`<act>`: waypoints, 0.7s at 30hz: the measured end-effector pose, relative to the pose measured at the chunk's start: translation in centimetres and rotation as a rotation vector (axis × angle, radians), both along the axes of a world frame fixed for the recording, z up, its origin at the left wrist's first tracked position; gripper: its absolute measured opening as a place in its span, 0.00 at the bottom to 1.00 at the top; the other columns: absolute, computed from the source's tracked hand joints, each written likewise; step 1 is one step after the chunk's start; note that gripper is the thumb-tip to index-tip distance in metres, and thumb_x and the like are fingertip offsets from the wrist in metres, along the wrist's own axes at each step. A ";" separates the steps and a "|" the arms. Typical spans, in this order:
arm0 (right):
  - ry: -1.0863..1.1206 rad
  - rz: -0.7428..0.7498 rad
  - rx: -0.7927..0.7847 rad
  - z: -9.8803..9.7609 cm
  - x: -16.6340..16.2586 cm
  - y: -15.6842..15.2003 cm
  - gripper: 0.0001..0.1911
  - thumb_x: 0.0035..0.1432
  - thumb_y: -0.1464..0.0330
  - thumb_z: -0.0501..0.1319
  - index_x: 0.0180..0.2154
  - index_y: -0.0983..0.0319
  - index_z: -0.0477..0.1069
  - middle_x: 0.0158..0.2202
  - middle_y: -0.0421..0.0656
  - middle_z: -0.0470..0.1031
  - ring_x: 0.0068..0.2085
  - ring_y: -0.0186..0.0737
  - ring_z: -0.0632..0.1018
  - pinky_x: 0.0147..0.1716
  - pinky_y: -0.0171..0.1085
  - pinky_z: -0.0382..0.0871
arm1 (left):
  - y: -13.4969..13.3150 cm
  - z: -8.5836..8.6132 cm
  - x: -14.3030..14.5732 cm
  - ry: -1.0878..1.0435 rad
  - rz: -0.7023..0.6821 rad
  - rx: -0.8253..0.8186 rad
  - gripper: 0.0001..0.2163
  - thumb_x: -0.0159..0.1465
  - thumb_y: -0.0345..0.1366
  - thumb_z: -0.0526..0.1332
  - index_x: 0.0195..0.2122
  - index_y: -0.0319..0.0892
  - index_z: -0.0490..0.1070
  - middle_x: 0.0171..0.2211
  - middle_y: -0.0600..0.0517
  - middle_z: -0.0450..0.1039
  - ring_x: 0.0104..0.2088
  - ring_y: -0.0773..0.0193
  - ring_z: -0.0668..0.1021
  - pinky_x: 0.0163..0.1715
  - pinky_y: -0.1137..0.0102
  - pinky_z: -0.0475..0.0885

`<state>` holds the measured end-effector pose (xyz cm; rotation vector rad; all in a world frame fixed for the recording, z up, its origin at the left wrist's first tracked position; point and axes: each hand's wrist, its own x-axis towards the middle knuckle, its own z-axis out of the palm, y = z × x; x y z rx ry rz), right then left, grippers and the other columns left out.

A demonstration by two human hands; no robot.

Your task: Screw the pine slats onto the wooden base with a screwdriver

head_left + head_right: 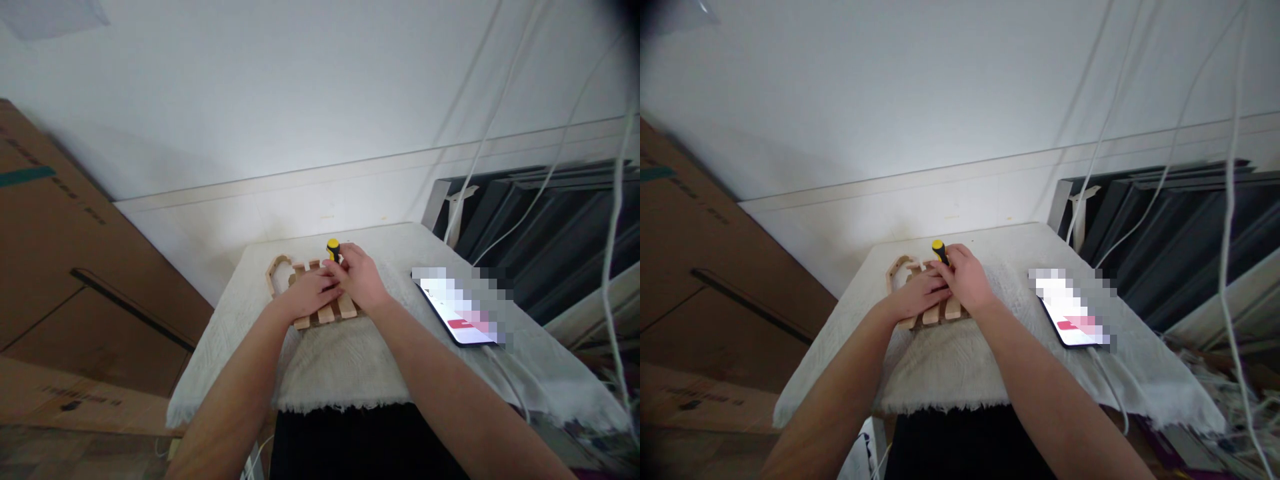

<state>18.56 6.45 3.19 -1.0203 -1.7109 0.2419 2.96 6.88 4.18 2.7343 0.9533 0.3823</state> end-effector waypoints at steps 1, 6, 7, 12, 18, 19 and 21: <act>0.037 0.017 -0.049 0.1 0.0 -0.1 0.10 0.58 0.63 0.61 0.40 0.61 0.72 0.37 0.46 0.75 0.35 0.41 0.75 0.38 0.40 0.69 | 0.0 0.0 0.0 -0.002 -0.002 -0.005 0.15 0.70 0.39 0.52 0.47 0.39 0.75 0.54 0.43 0.71 0.54 0.58 0.72 0.58 0.61 0.66; 0.174 0.118 -0.263 1.0 0.2 -0.8 0.15 0.55 0.61 0.61 0.43 0.61 0.73 0.33 0.42 0.77 0.30 0.37 0.75 0.31 0.37 0.68 | -0.2 0.3 0.0 -0.025 -0.005 -0.034 0.16 0.70 0.40 0.51 0.45 0.38 0.76 0.53 0.43 0.72 0.53 0.58 0.73 0.58 0.62 0.66; 0.168 0.130 -0.268 1.2 0.3 -0.9 0.12 0.55 0.62 0.61 0.39 0.61 0.74 0.32 0.42 0.77 0.30 0.37 0.75 0.31 0.36 0.68 | -0.2 0.3 0.0 -0.030 -0.011 -0.033 0.16 0.70 0.39 0.51 0.45 0.38 0.76 0.53 0.43 0.72 0.53 0.59 0.73 0.58 0.63 0.66; 0.151 0.164 -0.233 1.1 0.8 -0.8 0.12 0.56 0.68 0.55 0.39 0.62 0.74 0.31 0.41 0.76 0.30 0.36 0.75 0.32 0.36 0.68 | -0.2 0.3 0.0 -0.018 -0.019 -0.014 0.15 0.70 0.39 0.51 0.44 0.38 0.77 0.47 0.44 0.74 0.50 0.60 0.74 0.55 0.63 0.68; 0.121 0.062 -0.179 0.3 0.6 0.1 0.14 0.53 0.59 0.63 0.38 0.61 0.70 0.35 0.42 0.75 0.28 0.35 0.72 0.32 0.39 0.69 | 0.0 0.0 0.0 -0.034 -0.036 0.001 0.15 0.69 0.39 0.52 0.46 0.38 0.76 0.53 0.43 0.71 0.52 0.59 0.73 0.58 0.62 0.66; 0.120 0.063 -0.161 0.2 0.5 0.2 0.14 0.53 0.60 0.63 0.39 0.61 0.70 0.36 0.43 0.75 0.28 0.35 0.72 0.32 0.39 0.69 | 0.0 0.1 0.0 -0.029 -0.032 0.000 0.15 0.69 0.39 0.52 0.46 0.39 0.76 0.54 0.43 0.71 0.53 0.59 0.73 0.58 0.62 0.66; 0.120 0.074 -0.105 0.0 0.4 0.4 0.15 0.54 0.62 0.63 0.43 0.61 0.71 0.39 0.44 0.75 0.30 0.35 0.72 0.33 0.39 0.70 | -0.1 0.2 0.0 -0.020 -0.026 -0.001 0.15 0.70 0.40 0.52 0.46 0.39 0.76 0.54 0.44 0.71 0.54 0.59 0.72 0.59 0.62 0.65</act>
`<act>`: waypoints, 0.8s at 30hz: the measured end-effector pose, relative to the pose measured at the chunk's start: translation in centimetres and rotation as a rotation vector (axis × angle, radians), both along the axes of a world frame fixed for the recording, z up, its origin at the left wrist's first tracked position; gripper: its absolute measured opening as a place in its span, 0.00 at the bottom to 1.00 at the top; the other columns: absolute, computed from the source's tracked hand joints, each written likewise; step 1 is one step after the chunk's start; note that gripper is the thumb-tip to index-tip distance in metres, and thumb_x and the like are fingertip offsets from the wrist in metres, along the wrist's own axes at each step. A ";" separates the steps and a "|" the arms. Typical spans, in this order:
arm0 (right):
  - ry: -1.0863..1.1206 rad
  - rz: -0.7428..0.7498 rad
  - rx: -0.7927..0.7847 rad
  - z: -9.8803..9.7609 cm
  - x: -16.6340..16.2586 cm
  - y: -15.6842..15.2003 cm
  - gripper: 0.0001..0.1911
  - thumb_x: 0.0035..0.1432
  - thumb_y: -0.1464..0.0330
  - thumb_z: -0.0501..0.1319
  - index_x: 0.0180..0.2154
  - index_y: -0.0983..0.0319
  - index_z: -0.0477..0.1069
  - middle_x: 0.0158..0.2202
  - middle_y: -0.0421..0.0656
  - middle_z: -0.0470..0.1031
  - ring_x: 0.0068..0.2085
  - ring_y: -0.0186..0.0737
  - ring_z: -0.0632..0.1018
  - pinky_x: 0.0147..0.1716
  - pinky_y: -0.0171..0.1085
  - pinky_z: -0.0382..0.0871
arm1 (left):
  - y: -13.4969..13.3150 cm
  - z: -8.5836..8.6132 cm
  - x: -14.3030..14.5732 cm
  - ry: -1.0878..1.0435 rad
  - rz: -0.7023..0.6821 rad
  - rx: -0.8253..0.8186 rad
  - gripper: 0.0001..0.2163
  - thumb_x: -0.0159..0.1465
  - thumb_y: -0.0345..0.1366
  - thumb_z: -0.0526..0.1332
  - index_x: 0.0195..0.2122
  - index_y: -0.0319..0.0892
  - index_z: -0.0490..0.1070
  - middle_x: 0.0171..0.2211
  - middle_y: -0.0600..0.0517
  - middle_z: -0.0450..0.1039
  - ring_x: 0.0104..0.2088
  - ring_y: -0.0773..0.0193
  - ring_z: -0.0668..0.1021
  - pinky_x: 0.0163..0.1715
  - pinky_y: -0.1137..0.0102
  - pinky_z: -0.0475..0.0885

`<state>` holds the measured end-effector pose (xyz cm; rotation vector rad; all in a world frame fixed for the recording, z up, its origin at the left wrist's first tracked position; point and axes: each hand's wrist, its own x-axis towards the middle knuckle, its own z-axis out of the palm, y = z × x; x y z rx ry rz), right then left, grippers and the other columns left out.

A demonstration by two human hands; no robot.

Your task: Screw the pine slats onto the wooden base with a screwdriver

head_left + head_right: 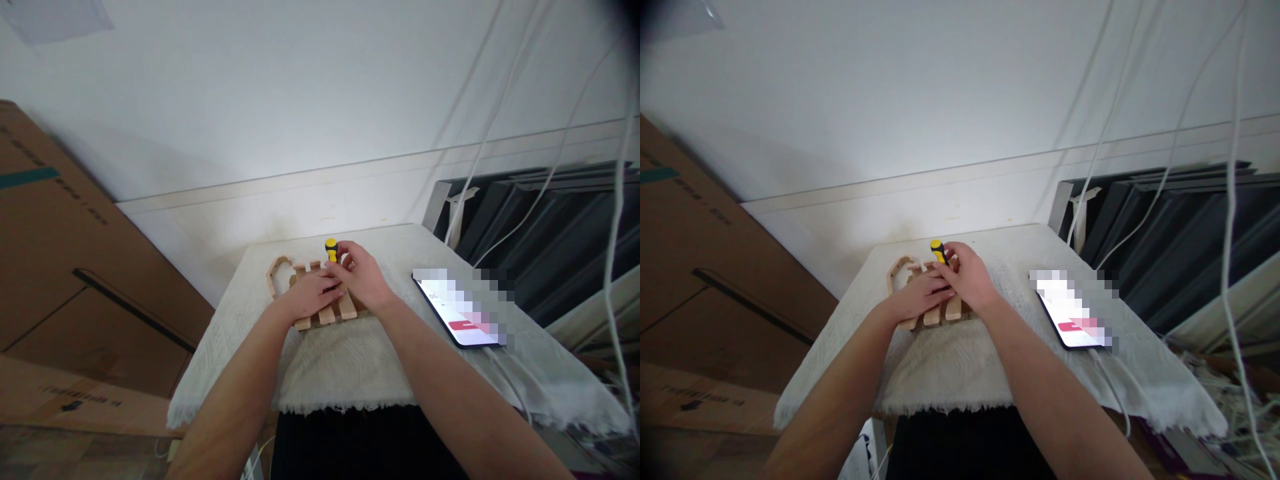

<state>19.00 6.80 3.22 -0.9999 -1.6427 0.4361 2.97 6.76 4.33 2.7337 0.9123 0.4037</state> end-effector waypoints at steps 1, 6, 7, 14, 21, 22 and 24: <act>0.002 0.008 0.027 0.0 0.0 0.0 0.15 0.55 0.63 0.62 0.44 0.61 0.71 0.41 0.45 0.75 0.30 0.36 0.72 0.34 0.39 0.70 | 0.0 0.1 0.0 0.004 0.003 0.001 0.15 0.70 0.40 0.52 0.46 0.40 0.76 0.54 0.44 0.71 0.54 0.59 0.72 0.60 0.62 0.65; 0.035 0.056 -0.108 0.8 0.0 -0.8 0.16 0.56 0.63 0.60 0.45 0.62 0.74 0.35 0.43 0.77 0.28 0.35 0.72 0.30 0.38 0.68 | -0.1 0.3 0.0 0.034 0.004 0.001 0.16 0.70 0.39 0.51 0.47 0.39 0.76 0.52 0.43 0.72 0.54 0.59 0.72 0.59 0.62 0.65; 0.049 0.076 -0.153 1.0 0.0 -1.0 0.16 0.56 0.63 0.59 0.45 0.62 0.74 0.33 0.42 0.77 0.27 0.35 0.71 0.29 0.37 0.68 | -0.1 0.2 0.0 0.037 0.006 0.003 0.16 0.70 0.39 0.51 0.47 0.38 0.76 0.52 0.43 0.72 0.54 0.59 0.72 0.59 0.62 0.65; 0.082 0.054 -0.135 0.7 -0.1 -0.4 0.14 0.52 0.63 0.63 0.41 0.61 0.71 0.33 0.40 0.76 0.27 0.34 0.72 0.29 0.37 0.67 | -0.1 0.2 0.1 0.026 0.004 0.004 0.15 0.70 0.38 0.52 0.48 0.37 0.75 0.52 0.42 0.71 0.54 0.58 0.72 0.59 0.62 0.65; 0.089 -0.050 -0.083 0.2 0.1 0.1 0.14 0.52 0.62 0.63 0.41 0.60 0.68 0.36 0.41 0.74 0.27 0.34 0.72 0.29 0.37 0.67 | 0.0 0.1 0.0 0.022 -0.002 -0.009 0.17 0.70 0.40 0.52 0.51 0.37 0.74 0.53 0.41 0.71 0.55 0.57 0.72 0.59 0.61 0.65; 0.083 -0.057 -0.070 0.3 0.1 0.0 0.14 0.52 0.62 0.63 0.41 0.60 0.68 0.36 0.41 0.74 0.27 0.34 0.72 0.29 0.37 0.67 | 0.0 0.0 0.0 0.020 -0.003 -0.009 0.17 0.70 0.40 0.52 0.51 0.37 0.74 0.53 0.41 0.70 0.55 0.57 0.72 0.59 0.61 0.65; 0.071 -0.072 -0.045 0.3 0.1 0.0 0.14 0.52 0.62 0.63 0.41 0.60 0.68 0.36 0.41 0.74 0.27 0.34 0.72 0.30 0.38 0.67 | 0.1 0.0 0.0 0.020 -0.001 -0.009 0.17 0.70 0.40 0.52 0.51 0.38 0.74 0.54 0.41 0.70 0.55 0.57 0.72 0.59 0.61 0.65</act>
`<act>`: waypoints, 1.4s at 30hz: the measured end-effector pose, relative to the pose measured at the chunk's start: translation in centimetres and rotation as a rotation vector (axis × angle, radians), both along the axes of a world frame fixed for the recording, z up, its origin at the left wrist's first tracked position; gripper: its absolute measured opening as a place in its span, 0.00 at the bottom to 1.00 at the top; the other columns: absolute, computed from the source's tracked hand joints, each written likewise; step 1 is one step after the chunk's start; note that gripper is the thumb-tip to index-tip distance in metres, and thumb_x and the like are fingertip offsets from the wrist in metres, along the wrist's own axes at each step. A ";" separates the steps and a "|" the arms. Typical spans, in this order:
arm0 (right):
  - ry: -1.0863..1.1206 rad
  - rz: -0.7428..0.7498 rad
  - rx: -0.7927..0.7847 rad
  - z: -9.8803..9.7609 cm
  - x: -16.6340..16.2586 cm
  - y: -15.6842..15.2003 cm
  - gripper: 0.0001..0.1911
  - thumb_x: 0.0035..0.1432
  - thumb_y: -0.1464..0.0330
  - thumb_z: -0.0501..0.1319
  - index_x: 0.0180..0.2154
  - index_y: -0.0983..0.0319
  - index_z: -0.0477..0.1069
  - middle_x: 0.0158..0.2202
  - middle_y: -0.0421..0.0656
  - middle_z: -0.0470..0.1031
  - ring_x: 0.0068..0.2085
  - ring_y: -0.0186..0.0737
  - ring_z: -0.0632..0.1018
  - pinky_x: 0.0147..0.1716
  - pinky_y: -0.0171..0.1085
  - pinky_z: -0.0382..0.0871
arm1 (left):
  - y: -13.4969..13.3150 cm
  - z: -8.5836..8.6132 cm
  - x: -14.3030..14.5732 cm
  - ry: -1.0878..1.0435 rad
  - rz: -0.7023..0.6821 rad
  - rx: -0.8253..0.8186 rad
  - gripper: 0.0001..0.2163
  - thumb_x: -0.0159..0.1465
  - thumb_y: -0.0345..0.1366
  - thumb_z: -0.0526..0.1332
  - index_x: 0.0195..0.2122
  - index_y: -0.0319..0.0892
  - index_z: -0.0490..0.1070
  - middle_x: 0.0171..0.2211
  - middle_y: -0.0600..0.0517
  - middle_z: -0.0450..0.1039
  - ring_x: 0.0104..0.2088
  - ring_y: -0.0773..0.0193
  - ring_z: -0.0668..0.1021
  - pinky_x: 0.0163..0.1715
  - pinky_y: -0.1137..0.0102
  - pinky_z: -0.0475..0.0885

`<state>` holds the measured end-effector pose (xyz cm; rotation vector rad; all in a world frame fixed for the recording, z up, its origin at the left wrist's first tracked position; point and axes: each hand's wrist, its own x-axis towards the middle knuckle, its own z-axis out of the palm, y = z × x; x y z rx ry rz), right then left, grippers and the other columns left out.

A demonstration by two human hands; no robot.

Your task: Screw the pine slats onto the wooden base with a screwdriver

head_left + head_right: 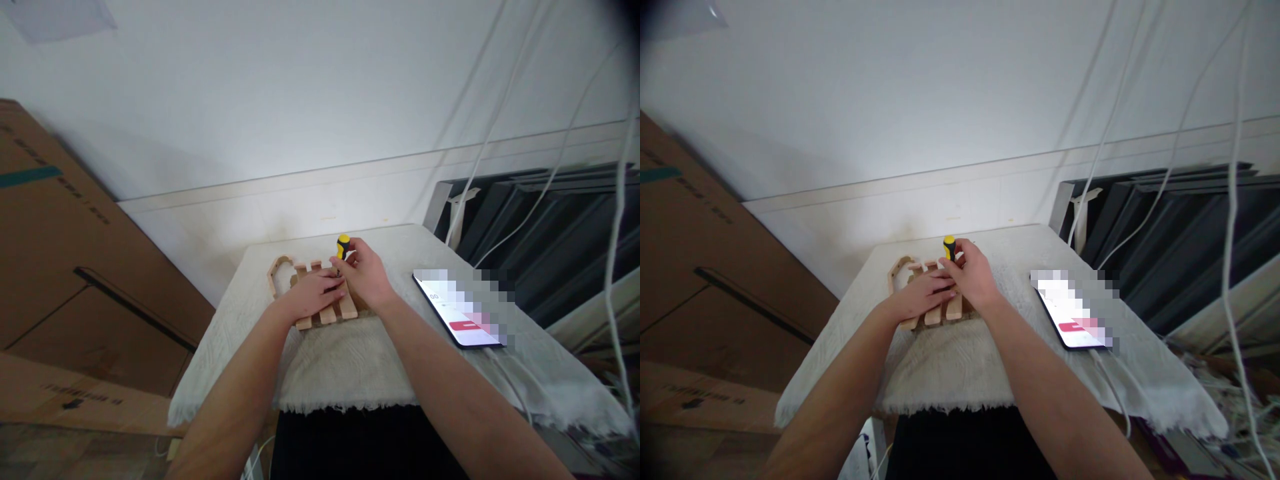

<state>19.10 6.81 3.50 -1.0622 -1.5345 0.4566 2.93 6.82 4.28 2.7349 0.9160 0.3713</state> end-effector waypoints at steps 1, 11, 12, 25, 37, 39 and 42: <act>-0.006 -0.008 0.009 0.0 0.0 0.0 0.14 0.52 0.62 0.63 0.40 0.60 0.68 0.36 0.42 0.74 0.27 0.34 0.72 0.30 0.38 0.67 | 0.0 0.0 0.0 -0.001 0.003 0.001 0.17 0.70 0.40 0.52 0.51 0.38 0.74 0.54 0.41 0.70 0.55 0.57 0.72 0.59 0.60 0.65; -0.037 -0.033 0.016 -0.3 0.2 0.4 0.14 0.54 0.61 0.62 0.41 0.60 0.67 0.36 0.42 0.74 0.27 0.35 0.72 0.31 0.39 0.67 | -0.1 0.1 0.0 0.006 0.024 -0.014 0.18 0.70 0.41 0.52 0.53 0.38 0.73 0.56 0.41 0.70 0.56 0.58 0.72 0.60 0.60 0.64; -0.040 -0.037 0.023 -0.3 0.2 0.4 0.14 0.54 0.61 0.62 0.41 0.60 0.67 0.36 0.43 0.74 0.27 0.35 0.72 0.31 0.39 0.67 | -0.1 0.1 0.1 0.006 0.024 -0.011 0.18 0.70 0.41 0.52 0.53 0.38 0.73 0.56 0.41 0.70 0.56 0.58 0.72 0.60 0.60 0.64; -0.040 -0.087 0.071 -0.5 0.5 0.8 0.15 0.54 0.61 0.62 0.42 0.60 0.68 0.37 0.44 0.74 0.29 0.36 0.72 0.32 0.39 0.67 | 0.0 -0.2 0.1 -0.025 -0.009 0.018 0.16 0.70 0.40 0.51 0.48 0.39 0.75 0.52 0.43 0.71 0.53 0.58 0.72 0.57 0.61 0.66; -0.035 -0.064 0.022 0.0 0.4 0.3 0.13 0.53 0.62 0.63 0.39 0.60 0.67 0.35 0.42 0.74 0.28 0.36 0.72 0.32 0.39 0.66 | 0.2 -0.3 0.1 0.001 -0.013 0.034 0.16 0.69 0.42 0.53 0.50 0.40 0.75 0.51 0.43 0.71 0.53 0.58 0.73 0.57 0.62 0.66; -0.030 -0.057 0.016 0.0 0.4 0.2 0.14 0.53 0.61 0.63 0.39 0.60 0.67 0.35 0.42 0.74 0.28 0.36 0.72 0.32 0.39 0.66 | 0.1 -0.1 0.1 0.006 -0.007 0.026 0.17 0.69 0.42 0.53 0.50 0.39 0.75 0.52 0.43 0.71 0.52 0.58 0.73 0.57 0.61 0.66; -0.027 -0.052 0.007 0.0 0.4 0.3 0.14 0.53 0.61 0.63 0.40 0.60 0.67 0.35 0.42 0.74 0.27 0.35 0.72 0.31 0.39 0.66 | -0.2 0.1 0.1 0.009 0.009 0.009 0.17 0.70 0.42 0.51 0.50 0.39 0.75 0.53 0.43 0.71 0.53 0.58 0.73 0.57 0.62 0.66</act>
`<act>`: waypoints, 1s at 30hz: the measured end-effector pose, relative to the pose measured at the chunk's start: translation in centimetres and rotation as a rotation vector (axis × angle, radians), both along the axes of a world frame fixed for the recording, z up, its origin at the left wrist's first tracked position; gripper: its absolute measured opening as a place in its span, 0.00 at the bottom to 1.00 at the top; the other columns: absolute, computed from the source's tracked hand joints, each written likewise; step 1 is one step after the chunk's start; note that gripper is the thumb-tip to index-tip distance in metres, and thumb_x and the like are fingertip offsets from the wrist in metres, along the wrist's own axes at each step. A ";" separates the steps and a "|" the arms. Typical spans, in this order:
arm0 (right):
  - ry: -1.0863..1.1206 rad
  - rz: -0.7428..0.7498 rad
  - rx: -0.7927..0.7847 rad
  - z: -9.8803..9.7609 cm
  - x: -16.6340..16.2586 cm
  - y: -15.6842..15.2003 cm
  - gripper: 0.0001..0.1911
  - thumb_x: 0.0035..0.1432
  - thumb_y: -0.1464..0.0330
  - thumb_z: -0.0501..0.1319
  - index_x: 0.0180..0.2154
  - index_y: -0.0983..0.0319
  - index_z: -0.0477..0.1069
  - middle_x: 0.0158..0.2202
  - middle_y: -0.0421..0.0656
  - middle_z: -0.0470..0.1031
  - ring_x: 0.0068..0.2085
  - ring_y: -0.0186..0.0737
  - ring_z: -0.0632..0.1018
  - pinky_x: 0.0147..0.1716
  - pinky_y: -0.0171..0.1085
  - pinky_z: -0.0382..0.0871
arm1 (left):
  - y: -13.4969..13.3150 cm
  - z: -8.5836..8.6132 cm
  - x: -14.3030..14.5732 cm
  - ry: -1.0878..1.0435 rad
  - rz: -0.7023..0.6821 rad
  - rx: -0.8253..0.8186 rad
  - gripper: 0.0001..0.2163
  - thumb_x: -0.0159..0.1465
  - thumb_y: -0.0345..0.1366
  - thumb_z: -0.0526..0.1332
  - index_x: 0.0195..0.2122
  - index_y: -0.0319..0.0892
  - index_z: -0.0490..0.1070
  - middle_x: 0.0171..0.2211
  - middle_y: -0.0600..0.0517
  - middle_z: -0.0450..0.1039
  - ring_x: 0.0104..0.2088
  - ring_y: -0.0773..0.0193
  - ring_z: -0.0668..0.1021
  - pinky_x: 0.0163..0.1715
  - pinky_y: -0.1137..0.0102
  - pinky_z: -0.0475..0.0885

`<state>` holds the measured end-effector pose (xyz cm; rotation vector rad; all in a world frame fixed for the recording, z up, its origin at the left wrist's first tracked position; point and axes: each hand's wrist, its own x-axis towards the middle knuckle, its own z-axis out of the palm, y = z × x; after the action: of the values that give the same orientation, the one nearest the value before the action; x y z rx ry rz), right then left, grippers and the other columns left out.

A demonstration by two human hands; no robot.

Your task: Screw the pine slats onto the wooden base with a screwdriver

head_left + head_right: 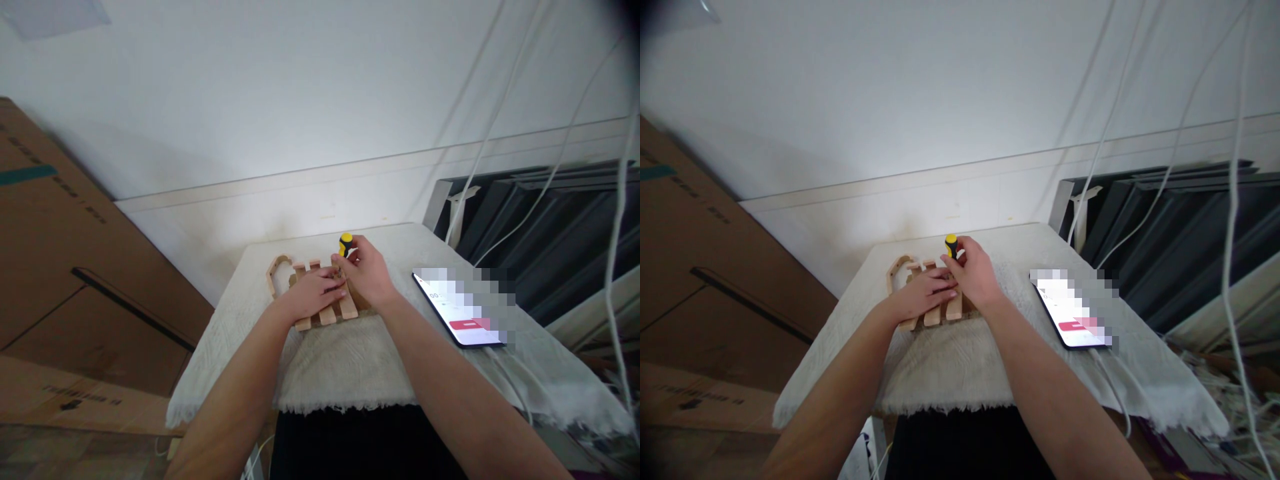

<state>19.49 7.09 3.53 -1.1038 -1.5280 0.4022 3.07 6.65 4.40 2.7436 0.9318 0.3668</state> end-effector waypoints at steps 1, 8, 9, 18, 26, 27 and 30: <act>-0.001 0.000 0.001 0.0 0.0 0.0 0.14 0.53 0.61 0.63 0.40 0.60 0.67 0.35 0.42 0.74 0.27 0.35 0.72 0.31 0.38 0.66 | -0.1 0.1 0.0 0.003 0.006 -0.005 0.17 0.70 0.42 0.51 0.50 0.40 0.75 0.53 0.43 0.70 0.53 0.58 0.72 0.58 0.62 0.66; -0.006 -0.008 0.021 0.0 0.0 0.0 0.14 0.53 0.61 0.63 0.40 0.59 0.68 0.35 0.42 0.75 0.27 0.35 0.72 0.31 0.38 0.67 | -0.4 0.4 0.1 0.032 0.027 -0.023 0.18 0.71 0.42 0.49 0.51 0.39 0.74 0.55 0.44 0.68 0.54 0.58 0.71 0.59 0.62 0.64; -0.006 -0.005 0.019 0.0 0.0 0.0 0.14 0.53 0.61 0.63 0.40 0.59 0.68 0.35 0.42 0.75 0.27 0.35 0.72 0.31 0.38 0.67 | -0.4 0.4 0.2 0.035 0.031 -0.024 0.18 0.71 0.42 0.49 0.51 0.39 0.74 0.55 0.43 0.68 0.54 0.58 0.71 0.59 0.62 0.64; -0.004 -0.001 -0.004 0.1 0.0 -0.1 0.14 0.53 0.62 0.63 0.40 0.60 0.67 0.35 0.42 0.74 0.27 0.34 0.72 0.31 0.38 0.67 | -0.3 0.1 0.1 0.024 0.018 -0.007 0.18 0.70 0.41 0.51 0.52 0.39 0.73 0.55 0.42 0.68 0.55 0.58 0.70 0.59 0.61 0.64; -0.001 0.005 0.000 0.1 0.2 0.1 0.13 0.53 0.62 0.63 0.39 0.60 0.67 0.35 0.41 0.74 0.28 0.34 0.72 0.32 0.38 0.67 | -0.2 0.1 0.0 0.006 0.016 0.020 0.18 0.70 0.41 0.50 0.54 0.39 0.71 0.57 0.42 0.67 0.58 0.57 0.69 0.61 0.60 0.64; 0.002 0.005 -0.010 0.1 0.2 0.1 0.13 0.53 0.62 0.63 0.39 0.60 0.67 0.35 0.41 0.74 0.28 0.35 0.72 0.32 0.39 0.67 | -0.2 0.0 0.0 0.004 0.018 0.022 0.18 0.70 0.41 0.50 0.54 0.38 0.71 0.58 0.42 0.67 0.58 0.57 0.69 0.61 0.60 0.64; 0.019 0.003 -0.044 0.2 0.2 0.1 0.14 0.51 0.61 0.64 0.38 0.60 0.67 0.35 0.42 0.74 0.28 0.35 0.72 0.32 0.39 0.68 | -0.2 0.0 0.1 -0.003 0.020 0.022 0.17 0.70 0.41 0.51 0.52 0.38 0.72 0.58 0.43 0.68 0.58 0.57 0.70 0.61 0.60 0.64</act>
<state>19.72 7.22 3.74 -1.1288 -1.5102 0.4491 3.12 6.46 4.37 2.7543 0.9614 0.3871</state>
